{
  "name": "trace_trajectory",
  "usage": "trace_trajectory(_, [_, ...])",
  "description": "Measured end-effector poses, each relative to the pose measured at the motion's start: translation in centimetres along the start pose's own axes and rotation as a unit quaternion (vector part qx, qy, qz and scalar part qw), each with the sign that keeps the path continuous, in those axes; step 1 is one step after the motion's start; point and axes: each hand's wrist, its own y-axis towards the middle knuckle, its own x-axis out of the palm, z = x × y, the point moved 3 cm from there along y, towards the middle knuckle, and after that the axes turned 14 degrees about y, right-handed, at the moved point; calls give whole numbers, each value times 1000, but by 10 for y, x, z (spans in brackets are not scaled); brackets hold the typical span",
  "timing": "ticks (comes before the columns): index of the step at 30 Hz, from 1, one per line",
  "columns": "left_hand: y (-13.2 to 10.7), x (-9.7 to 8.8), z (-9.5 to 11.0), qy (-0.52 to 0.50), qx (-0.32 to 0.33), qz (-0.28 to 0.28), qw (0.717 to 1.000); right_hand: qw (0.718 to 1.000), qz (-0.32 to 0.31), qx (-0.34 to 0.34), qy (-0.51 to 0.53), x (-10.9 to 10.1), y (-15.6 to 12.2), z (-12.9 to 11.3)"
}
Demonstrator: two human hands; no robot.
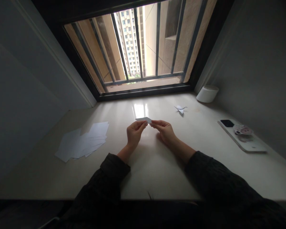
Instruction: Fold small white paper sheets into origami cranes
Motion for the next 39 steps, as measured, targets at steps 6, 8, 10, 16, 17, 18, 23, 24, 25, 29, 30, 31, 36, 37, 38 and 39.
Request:
trace_trajectory(6, [0,2,2,-24,-18,-10,1000,1000,14,6,1,-2,0,3])
trace_trajectory(8, [0,2,3,-29,-25,-9,999,1000,19,3,-3,-3,1,3])
trace_trajectory(10, [0,3,3,-33,-36,-9,999,1000,21,-1,-4,-4,1,3])
trace_trajectory(16, [0,2,2,-33,-36,0,999,1000,-1,-12,-8,2,-3,0])
trace_trajectory(17, [1,2,2,-30,-31,3,999,1000,-4,-14,-5,3,-4,0])
trace_trajectory(18, [1,1,2,-28,-28,6,999,1000,-4,-15,0,4,-5,0])
trace_trajectory(23, [2,1,3,-19,-25,15,999,1000,3,-9,18,6,-8,4])
trace_trajectory(24, [2,1,3,-19,-27,15,999,1000,7,-9,19,6,-8,4])
trace_trajectory(25, [2,1,3,-21,-30,16,999,1000,10,-9,19,6,-8,4])
trace_trajectory(29, [2,0,1,-27,-45,22,998,1000,15,-3,19,5,-7,3])
trace_trajectory(30, [2,0,1,-28,-48,24,998,1000,13,1,20,5,-7,2])
trace_trajectory(31, [3,0,0,-29,-50,27,998,1000,10,5,23,5,-7,2])
trace_trajectory(36, [4,-3,-1,-39,-73,44,996,999,-14,24,26,5,-7,2])
trace_trajectory(37, [4,-3,-1,-40,-76,47,995,999,-17,26,25,5,-7,3])
trace_trajectory(38, [4,-4,-1,-42,-78,49,995,999,-20,26,23,5,-7,3])
trace_trajectory(39, [5,-5,-1,-43,-78,51,995,999,-23,24,20,5,-7,3])
